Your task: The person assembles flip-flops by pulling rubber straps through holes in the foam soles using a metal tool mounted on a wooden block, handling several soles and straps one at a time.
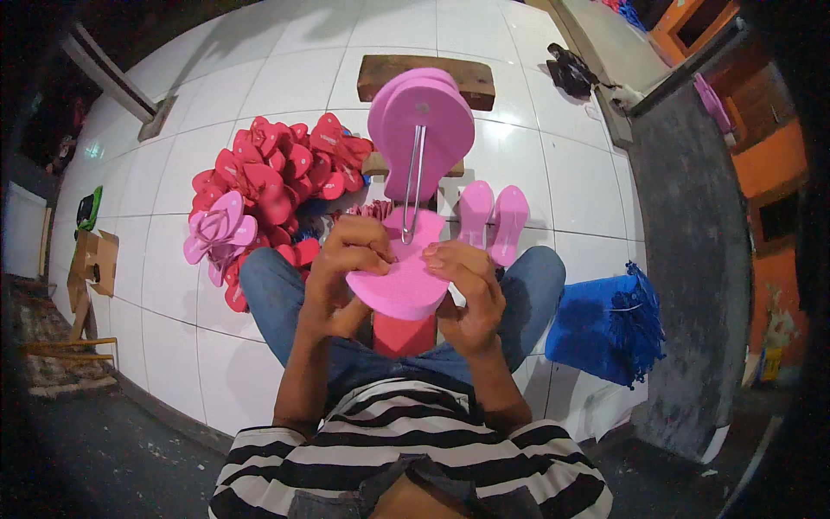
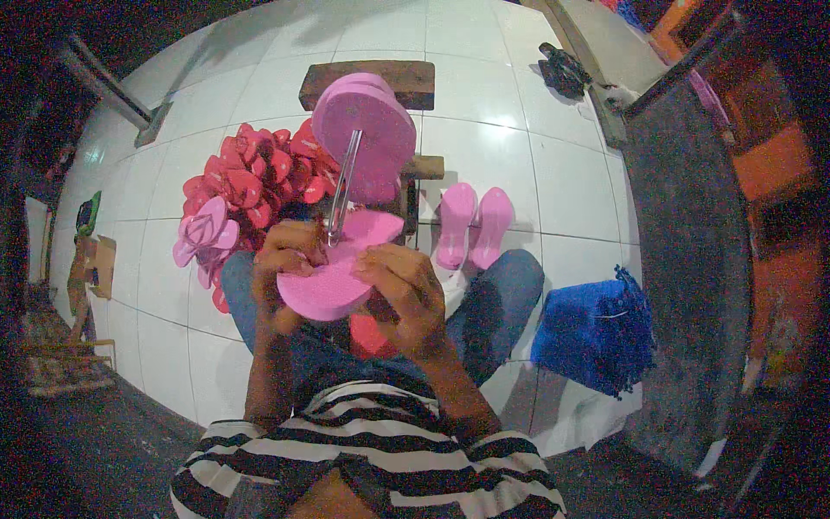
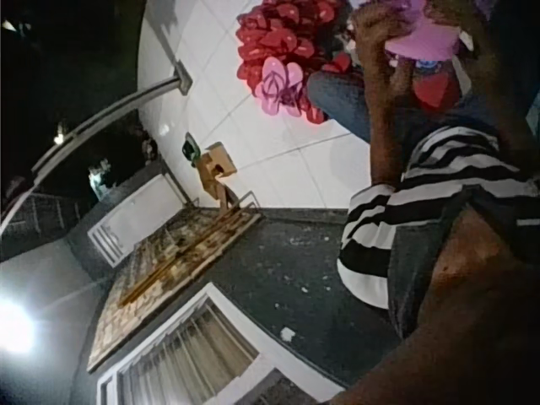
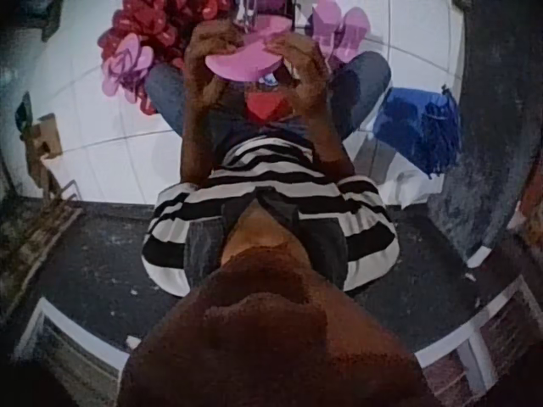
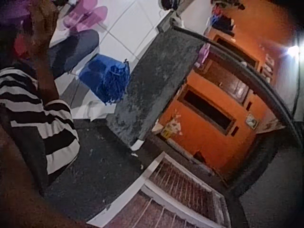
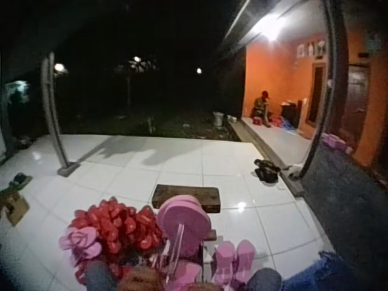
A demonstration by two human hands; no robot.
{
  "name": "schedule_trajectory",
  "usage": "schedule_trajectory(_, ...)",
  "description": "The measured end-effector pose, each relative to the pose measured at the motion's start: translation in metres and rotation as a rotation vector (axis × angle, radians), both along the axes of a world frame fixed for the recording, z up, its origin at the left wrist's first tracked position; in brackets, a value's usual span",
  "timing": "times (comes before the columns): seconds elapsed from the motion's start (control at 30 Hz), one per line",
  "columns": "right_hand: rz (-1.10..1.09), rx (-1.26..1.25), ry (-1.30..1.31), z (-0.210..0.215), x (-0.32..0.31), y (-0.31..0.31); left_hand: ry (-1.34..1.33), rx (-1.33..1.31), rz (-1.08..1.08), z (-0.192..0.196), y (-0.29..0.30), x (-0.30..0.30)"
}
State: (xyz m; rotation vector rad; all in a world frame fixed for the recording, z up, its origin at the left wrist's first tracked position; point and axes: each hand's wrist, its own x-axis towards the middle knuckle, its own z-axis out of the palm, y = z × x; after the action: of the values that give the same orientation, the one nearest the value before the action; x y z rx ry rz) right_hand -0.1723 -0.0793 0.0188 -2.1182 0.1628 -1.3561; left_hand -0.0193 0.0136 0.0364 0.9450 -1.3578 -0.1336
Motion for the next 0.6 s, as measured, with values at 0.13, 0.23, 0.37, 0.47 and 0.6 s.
schedule_trajectory(0.13, -0.039, 0.026, -0.042, 0.008, 0.009, 0.002, -0.065, -0.07, 0.018, 0.004, -0.009, 0.006)
schedule_trajectory(0.23, -0.054, 0.018, -0.045, 0.014, 0.013, -0.002, -0.005, -0.076, 0.019, 0.008, -0.013, 0.006)
schedule_trajectory(0.37, -0.089, 0.006, -0.038, 0.019, 0.014, -0.003, -0.007, -0.108, 0.05, 0.008, -0.019, 0.005)
schedule_trajectory(0.47, -0.089, 0.036, -0.051, 0.019, 0.014, -0.002, -0.014, -0.132, 0.053, 0.001, -0.021, 0.007)
schedule_trajectory(0.6, -0.087, -0.006, -0.033, 0.015, 0.014, -0.004, 0.005, -0.127, 0.034, 0.002, -0.021, 0.004)
